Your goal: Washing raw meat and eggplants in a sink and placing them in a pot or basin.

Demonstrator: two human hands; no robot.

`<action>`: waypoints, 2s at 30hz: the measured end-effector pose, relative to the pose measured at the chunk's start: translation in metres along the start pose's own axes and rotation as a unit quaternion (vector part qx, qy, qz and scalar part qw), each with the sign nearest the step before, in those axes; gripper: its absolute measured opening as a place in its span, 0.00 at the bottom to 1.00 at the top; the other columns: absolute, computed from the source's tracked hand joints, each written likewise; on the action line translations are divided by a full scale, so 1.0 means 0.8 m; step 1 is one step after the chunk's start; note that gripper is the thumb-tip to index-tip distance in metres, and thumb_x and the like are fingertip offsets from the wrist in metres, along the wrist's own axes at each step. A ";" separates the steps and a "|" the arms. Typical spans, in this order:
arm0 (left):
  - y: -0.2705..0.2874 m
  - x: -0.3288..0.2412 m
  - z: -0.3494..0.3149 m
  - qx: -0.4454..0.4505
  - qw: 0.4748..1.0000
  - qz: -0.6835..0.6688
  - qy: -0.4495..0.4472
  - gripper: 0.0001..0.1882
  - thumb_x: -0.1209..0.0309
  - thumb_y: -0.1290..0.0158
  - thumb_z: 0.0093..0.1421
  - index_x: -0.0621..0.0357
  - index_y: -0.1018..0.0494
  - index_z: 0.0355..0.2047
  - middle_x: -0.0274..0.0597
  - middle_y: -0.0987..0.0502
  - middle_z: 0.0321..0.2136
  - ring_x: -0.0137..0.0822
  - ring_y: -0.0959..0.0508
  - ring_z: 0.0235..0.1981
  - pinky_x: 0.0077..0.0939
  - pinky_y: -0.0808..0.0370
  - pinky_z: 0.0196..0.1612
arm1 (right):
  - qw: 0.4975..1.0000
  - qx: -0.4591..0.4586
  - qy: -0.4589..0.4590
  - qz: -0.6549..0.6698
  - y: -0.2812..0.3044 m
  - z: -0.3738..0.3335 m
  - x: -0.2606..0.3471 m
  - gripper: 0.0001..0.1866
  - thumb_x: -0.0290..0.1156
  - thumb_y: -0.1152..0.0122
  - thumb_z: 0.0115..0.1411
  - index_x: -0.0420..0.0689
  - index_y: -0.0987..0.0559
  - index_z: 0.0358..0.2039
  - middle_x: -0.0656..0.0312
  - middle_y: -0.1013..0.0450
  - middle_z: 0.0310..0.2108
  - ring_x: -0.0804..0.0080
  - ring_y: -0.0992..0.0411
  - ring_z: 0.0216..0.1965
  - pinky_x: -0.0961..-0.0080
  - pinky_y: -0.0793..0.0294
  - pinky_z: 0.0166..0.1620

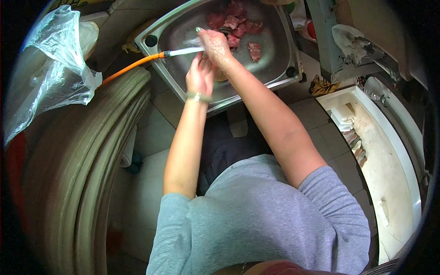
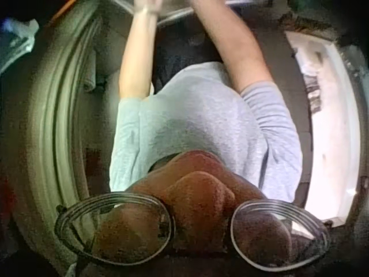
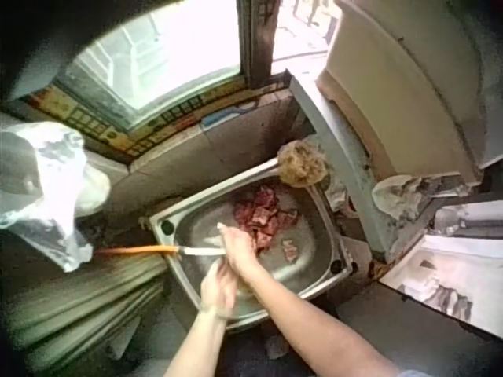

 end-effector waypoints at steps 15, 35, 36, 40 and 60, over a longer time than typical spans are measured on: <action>-0.075 0.005 0.114 -0.037 0.994 -0.085 -0.056 0.17 0.66 0.60 0.63 0.66 0.35 0.45 0.52 0.29 0.45 0.45 0.30 0.48 0.41 0.35 0.53 | 0.934 -0.057 0.178 -0.304 0.055 0.007 0.061 0.11 0.35 0.51 0.58 0.43 0.26 0.36 0.50 0.27 0.33 0.50 0.28 0.36 0.62 0.29 0.38; -0.054 0.023 0.095 -0.036 0.999 -0.025 -0.013 0.14 0.66 0.54 0.61 0.61 0.33 0.44 0.48 0.28 0.40 0.38 0.26 0.40 0.32 0.29 0.46 | 0.958 0.174 -0.029 0.225 0.049 -0.015 0.029 0.24 0.24 0.36 0.45 0.43 0.31 0.45 0.64 0.31 0.38 0.74 0.31 0.38 0.78 0.30 0.38; -0.057 0.018 0.094 -0.044 0.998 -0.042 -0.024 0.13 0.65 0.55 0.61 0.60 0.32 0.42 0.46 0.27 0.39 0.37 0.26 0.39 0.32 0.28 0.45 | 0.966 0.177 -0.028 0.188 0.036 -0.009 0.023 0.22 0.26 0.36 0.47 0.43 0.31 0.44 0.64 0.30 0.37 0.74 0.31 0.37 0.78 0.30 0.38; -0.058 0.006 0.090 -0.030 0.994 -0.082 -0.062 0.12 0.63 0.55 0.62 0.58 0.32 0.38 0.39 0.26 0.36 0.34 0.26 0.37 0.30 0.28 0.43 | 0.999 0.024 0.030 -0.001 0.021 0.020 0.015 0.12 0.38 0.40 0.54 0.41 0.25 0.30 0.63 0.27 0.26 0.74 0.29 0.28 0.77 0.28 0.33; -0.066 -0.032 0.045 0.016 0.988 -0.028 -0.150 0.14 0.63 0.54 0.62 0.58 0.30 0.41 0.38 0.25 0.36 0.29 0.27 0.37 0.24 0.31 0.40 | 0.962 0.168 -0.034 0.211 -0.016 0.019 0.044 0.24 0.45 0.57 0.64 0.35 0.31 0.46 0.50 0.30 0.45 0.63 0.29 0.44 0.69 0.29 0.47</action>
Point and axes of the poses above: each hand's wrist, its own z-axis towards the middle knuckle, its own y-axis out of the back of the hand, x = y × z, the point moved 10 cm from there along z, towards the middle knuckle
